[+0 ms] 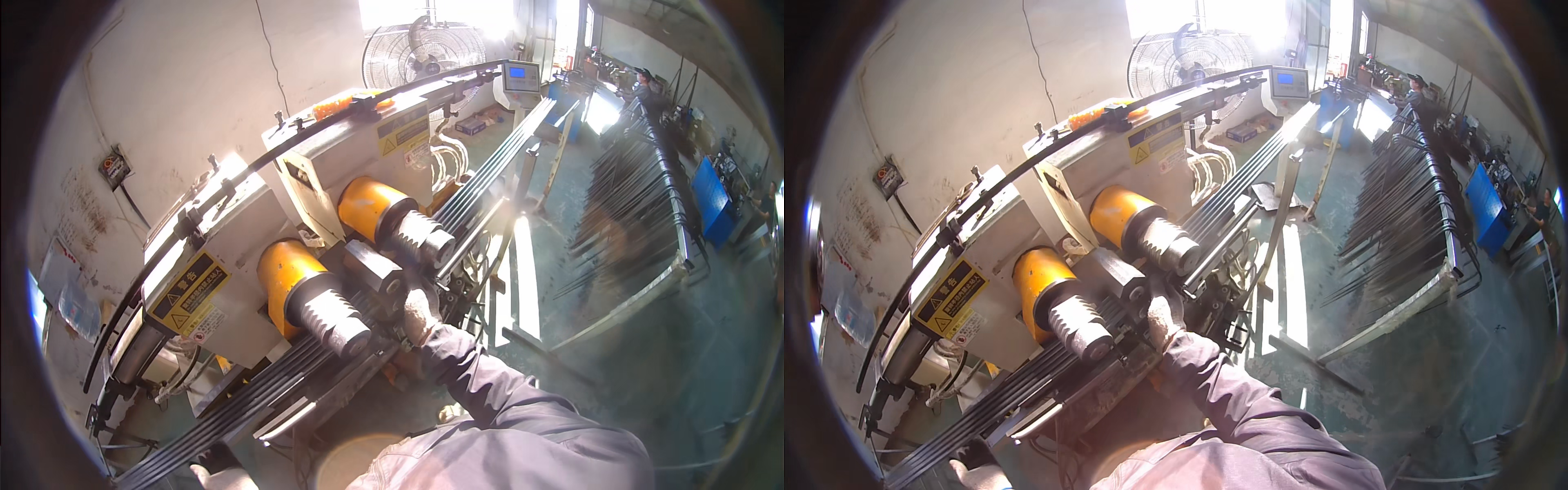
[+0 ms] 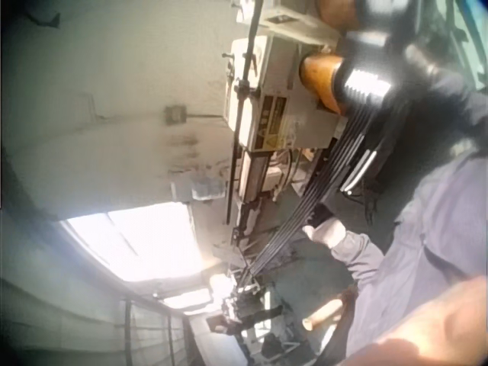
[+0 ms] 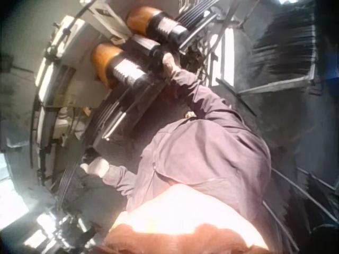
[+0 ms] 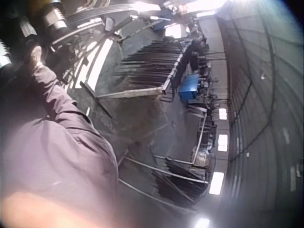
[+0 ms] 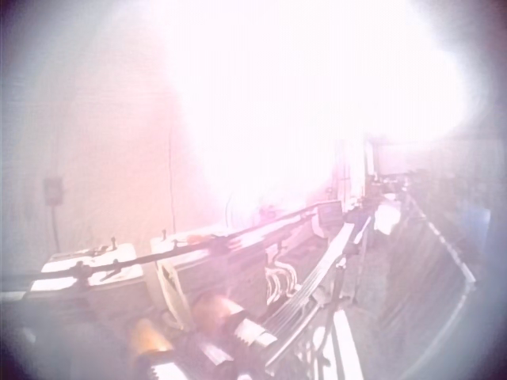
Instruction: The person repeatedly picks up bundles of long metal rods from a floor stack and feeds them into a rolling machine. The rods are processed by the machine and then placed onto a nearby rack. The task is performed continuously in a repetitive loop.
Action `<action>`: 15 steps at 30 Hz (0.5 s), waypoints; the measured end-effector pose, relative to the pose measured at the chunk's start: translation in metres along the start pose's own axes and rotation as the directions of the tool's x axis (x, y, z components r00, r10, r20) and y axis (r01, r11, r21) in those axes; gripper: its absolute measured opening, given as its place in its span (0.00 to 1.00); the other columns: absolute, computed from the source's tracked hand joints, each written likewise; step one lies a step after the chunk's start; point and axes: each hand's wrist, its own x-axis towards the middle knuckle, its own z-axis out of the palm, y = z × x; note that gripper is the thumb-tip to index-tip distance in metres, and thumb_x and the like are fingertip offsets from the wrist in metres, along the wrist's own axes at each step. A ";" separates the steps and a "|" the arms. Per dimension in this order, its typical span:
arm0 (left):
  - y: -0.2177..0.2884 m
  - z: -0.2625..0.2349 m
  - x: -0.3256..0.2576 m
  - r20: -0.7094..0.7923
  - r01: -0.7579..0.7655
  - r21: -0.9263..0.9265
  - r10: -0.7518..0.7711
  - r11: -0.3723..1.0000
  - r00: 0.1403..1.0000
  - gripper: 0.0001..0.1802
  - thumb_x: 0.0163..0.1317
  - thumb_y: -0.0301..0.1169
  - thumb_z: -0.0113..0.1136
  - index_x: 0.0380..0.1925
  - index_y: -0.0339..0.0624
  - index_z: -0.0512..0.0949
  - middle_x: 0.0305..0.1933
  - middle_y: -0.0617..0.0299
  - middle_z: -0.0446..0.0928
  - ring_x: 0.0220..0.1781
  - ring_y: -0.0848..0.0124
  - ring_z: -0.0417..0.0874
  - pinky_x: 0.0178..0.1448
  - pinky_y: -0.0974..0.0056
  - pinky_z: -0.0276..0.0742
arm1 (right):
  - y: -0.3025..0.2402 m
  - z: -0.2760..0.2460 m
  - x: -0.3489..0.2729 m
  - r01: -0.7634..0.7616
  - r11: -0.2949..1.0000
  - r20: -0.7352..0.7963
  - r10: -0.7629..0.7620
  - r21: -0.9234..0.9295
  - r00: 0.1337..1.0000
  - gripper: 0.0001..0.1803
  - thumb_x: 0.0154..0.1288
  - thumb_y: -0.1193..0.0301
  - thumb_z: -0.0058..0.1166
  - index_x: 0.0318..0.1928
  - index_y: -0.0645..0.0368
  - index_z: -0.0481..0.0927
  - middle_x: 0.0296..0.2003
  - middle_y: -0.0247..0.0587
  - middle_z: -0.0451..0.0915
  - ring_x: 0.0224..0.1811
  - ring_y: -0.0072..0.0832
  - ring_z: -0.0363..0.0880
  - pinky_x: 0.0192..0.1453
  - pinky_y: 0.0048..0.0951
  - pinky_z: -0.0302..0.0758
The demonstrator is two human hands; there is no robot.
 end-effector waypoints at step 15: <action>0.087 0.214 0.047 0.194 -0.430 0.243 0.391 0.870 0.900 0.25 0.85 0.34 0.61 0.75 0.33 0.77 0.67 0.51 0.86 0.61 0.63 0.87 0.69 0.57 0.87 | -0.030 0.003 0.035 0.131 0.989 0.189 -0.142 0.072 0.972 0.20 0.74 0.68 0.66 0.63 0.61 0.84 0.42 0.37 0.88 0.31 0.27 0.88 0.31 0.31 0.81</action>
